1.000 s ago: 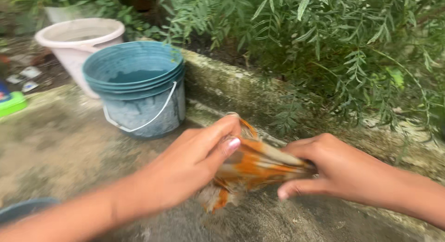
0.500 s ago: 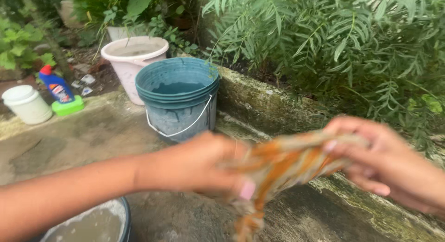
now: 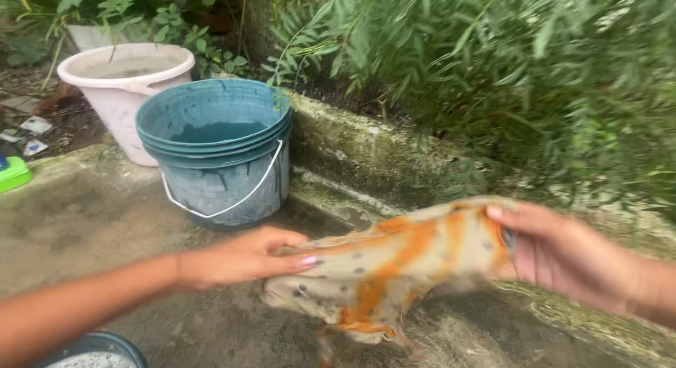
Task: The person washes a piece of patterned cloth by hand in a bucket of soapy water, scrubs it against a concrete surface, and rinses it.
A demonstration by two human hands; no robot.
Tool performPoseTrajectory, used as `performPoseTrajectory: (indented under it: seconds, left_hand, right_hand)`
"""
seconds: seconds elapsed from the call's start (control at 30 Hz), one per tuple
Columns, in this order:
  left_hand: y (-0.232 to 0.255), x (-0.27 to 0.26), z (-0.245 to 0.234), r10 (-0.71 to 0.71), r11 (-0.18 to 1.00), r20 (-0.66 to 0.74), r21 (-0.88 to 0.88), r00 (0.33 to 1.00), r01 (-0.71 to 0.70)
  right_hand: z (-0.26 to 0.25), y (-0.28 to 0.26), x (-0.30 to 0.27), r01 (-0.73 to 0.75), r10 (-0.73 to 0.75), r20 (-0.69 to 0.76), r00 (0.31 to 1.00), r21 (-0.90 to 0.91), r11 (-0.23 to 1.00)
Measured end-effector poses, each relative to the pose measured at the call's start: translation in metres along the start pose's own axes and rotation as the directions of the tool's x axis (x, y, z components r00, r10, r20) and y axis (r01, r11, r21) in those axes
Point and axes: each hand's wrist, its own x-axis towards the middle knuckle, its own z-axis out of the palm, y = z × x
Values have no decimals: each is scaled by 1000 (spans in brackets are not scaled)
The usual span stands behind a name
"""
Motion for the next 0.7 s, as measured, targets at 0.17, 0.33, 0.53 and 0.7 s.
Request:
performPoseTrajectory:
  seconds: [0.17,0.33,0.53,0.7]
  left_hand:
    - [17,-10,23,14,929,124,366,992,-59]
    - [50,-9,22,-38,792,-21,610,999,43]
    - [56,14,3,354,803,-403,594,844,-54]
    - [21,45,22,129,612,-205,786,970,84]
  right_hand:
    - [16,56,1,-261,210,-189,959,-306,916]
    - [23,36,7,-403,506,-208,837,-860,312]
    - [-25,13,-25,-18,-411,-272,870,-851,525]
    - [-11,53,14,-525,127,-518,846,-767,368]
